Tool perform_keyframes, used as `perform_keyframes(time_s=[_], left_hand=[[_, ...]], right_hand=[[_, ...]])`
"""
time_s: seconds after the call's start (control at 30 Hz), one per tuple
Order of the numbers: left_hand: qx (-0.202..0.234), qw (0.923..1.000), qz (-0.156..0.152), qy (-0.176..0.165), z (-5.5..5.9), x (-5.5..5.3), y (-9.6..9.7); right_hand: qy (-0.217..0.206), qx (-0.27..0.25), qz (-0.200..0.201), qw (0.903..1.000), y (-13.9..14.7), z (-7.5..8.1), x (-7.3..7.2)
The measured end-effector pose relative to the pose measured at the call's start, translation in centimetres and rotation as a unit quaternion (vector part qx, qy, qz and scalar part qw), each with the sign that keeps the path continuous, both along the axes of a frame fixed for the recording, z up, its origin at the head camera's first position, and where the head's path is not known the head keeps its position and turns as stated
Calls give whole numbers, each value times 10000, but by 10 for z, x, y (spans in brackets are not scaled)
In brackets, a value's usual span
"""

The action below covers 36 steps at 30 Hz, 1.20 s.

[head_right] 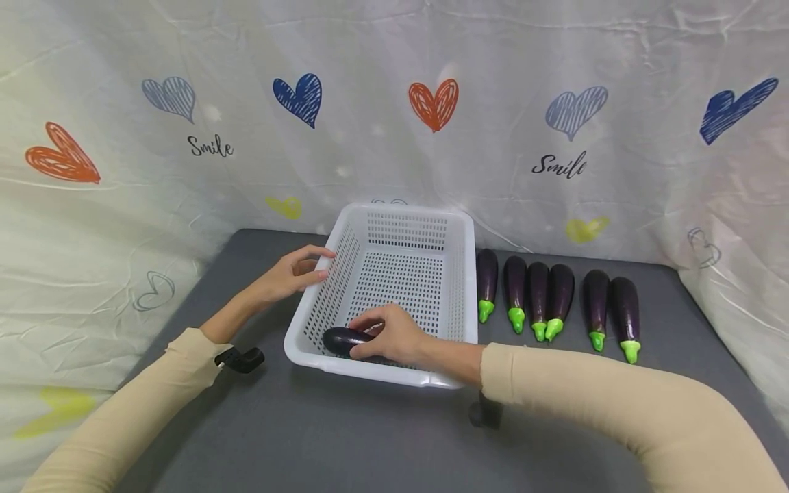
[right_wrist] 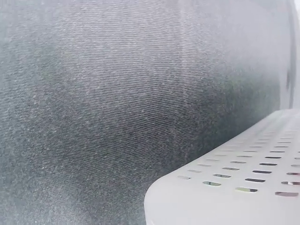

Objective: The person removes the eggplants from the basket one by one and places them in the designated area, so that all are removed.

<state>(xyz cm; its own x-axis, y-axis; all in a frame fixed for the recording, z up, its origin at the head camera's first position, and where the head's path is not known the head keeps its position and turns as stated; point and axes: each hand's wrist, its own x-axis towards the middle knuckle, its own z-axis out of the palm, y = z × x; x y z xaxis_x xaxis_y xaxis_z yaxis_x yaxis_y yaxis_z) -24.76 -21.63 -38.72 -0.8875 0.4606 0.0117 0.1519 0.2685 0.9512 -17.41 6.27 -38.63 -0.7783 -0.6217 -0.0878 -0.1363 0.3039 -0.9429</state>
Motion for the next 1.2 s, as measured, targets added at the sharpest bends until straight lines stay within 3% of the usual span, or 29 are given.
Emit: perform_keyframes(time_s=[0.33,0.83,1.03,1.2], left_hand=[[-34,10000,34,26,0,2,0],[-116,9999,77,23,3,3,2],[-102,9999,62,-13,1,2,1],[-87,9999,47,-26,1,1,1]], right_hand=[[55,-158,-109,9998,0,2,0],[-105,-486,-340,9982,9,19,0],[-83,-497,-604,9969,17,25,1],[-293,-831,-760,9932,25,29,1]])
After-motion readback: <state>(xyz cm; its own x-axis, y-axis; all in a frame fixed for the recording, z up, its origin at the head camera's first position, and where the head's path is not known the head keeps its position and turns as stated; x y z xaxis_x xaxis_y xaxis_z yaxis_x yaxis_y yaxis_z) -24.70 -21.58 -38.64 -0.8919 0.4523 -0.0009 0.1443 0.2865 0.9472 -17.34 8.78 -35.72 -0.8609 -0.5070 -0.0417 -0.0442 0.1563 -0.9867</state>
